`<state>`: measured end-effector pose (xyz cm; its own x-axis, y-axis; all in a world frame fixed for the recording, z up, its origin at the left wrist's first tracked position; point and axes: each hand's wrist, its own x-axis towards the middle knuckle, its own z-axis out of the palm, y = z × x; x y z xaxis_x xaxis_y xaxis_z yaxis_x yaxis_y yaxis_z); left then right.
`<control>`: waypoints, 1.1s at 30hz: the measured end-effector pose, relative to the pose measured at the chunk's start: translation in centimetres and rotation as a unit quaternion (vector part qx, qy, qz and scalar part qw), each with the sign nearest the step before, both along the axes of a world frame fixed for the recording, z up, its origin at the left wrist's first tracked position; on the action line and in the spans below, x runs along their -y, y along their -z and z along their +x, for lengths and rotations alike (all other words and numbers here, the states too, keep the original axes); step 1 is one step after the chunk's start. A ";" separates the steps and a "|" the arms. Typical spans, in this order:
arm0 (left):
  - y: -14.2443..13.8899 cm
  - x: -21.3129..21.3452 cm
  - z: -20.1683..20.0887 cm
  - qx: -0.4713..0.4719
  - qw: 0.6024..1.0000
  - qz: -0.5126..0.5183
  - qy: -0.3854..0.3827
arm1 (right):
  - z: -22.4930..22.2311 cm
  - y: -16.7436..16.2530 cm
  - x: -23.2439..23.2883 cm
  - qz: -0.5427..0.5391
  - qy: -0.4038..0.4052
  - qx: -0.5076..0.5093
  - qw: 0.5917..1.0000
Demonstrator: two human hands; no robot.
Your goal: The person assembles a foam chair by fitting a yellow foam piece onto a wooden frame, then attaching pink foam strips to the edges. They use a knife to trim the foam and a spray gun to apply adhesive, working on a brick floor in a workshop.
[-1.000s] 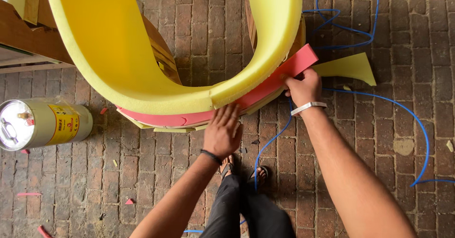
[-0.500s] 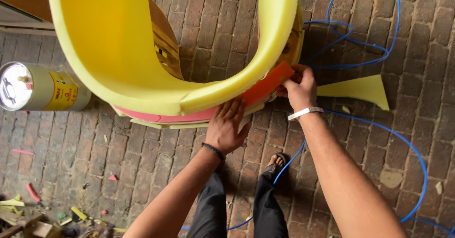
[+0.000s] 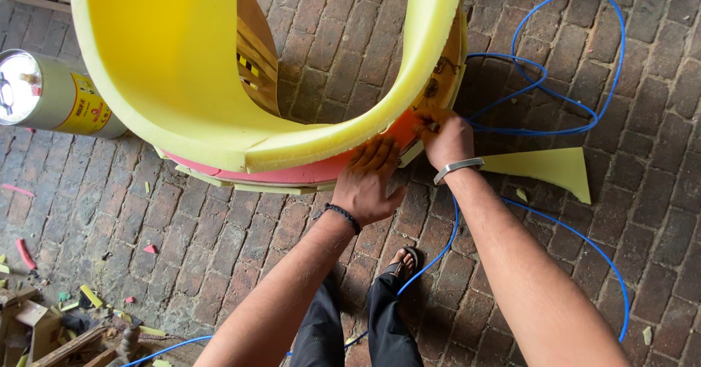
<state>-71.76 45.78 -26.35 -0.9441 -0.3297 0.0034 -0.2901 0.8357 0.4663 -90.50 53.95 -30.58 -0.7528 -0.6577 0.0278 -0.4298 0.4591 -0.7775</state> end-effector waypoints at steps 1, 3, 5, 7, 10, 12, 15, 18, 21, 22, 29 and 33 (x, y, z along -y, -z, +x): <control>0.0 0.0 -0.1 -0.001 1.000 0.005 -0.001 | 0.0 -0.1 0.0 0.004 0.002 0.010 1.000; 0.1 0.1 -0.1 -0.008 1.000 0.014 -0.004 | 0.0 -0.5 0.0 0.016 0.005 0.028 0.999; 0.1 0.3 -0.1 -0.020 1.000 0.014 -0.008 | 0.2 -1.0 0.1 0.041 0.018 0.031 0.998; 0.2 0.4 -0.1 -0.025 0.999 0.019 -0.011 | 0.2 -1.3 0.3 0.068 0.022 0.018 0.997; 0.3 0.4 -0.1 -0.013 0.999 0.028 -0.015 | -0.1 -1.1 0.7 0.081 0.006 -0.019 0.996; 0.4 0.5 -0.1 -0.006 1.000 0.028 -0.013 | -0.2 -0.4 0.8 0.060 -0.008 -0.040 0.997; 0.6 0.6 -0.2 -0.005 1.000 0.020 0.000 | 0.4 0.9 0.5 0.121 -0.029 -0.397 0.909; 0.7 0.7 -0.4 -0.021 1.000 0.005 0.003 | 2.1 1.7 0.3 0.386 -0.085 0.054 0.917; 0.6 0.6 0.2 -0.071 0.997 0.021 -0.020 | 3.3 0.6 -0.6 0.182 -0.212 -0.267 0.922; 0.4 0.6 0.7 -0.081 0.996 0.031 -0.029 | 3.3 -0.1 -0.6 0.169 -0.214 -0.249 0.929; -1.2 3.9 11.0 -0.060 0.996 -0.031 -0.052 | 8.5 -5.5 2.6 0.221 -0.268 -0.232 0.909; -1.4 8.3 16.8 0.001 0.991 -0.115 -0.068 | 18.2 -6.7 5.6 0.202 -0.320 -0.207 0.902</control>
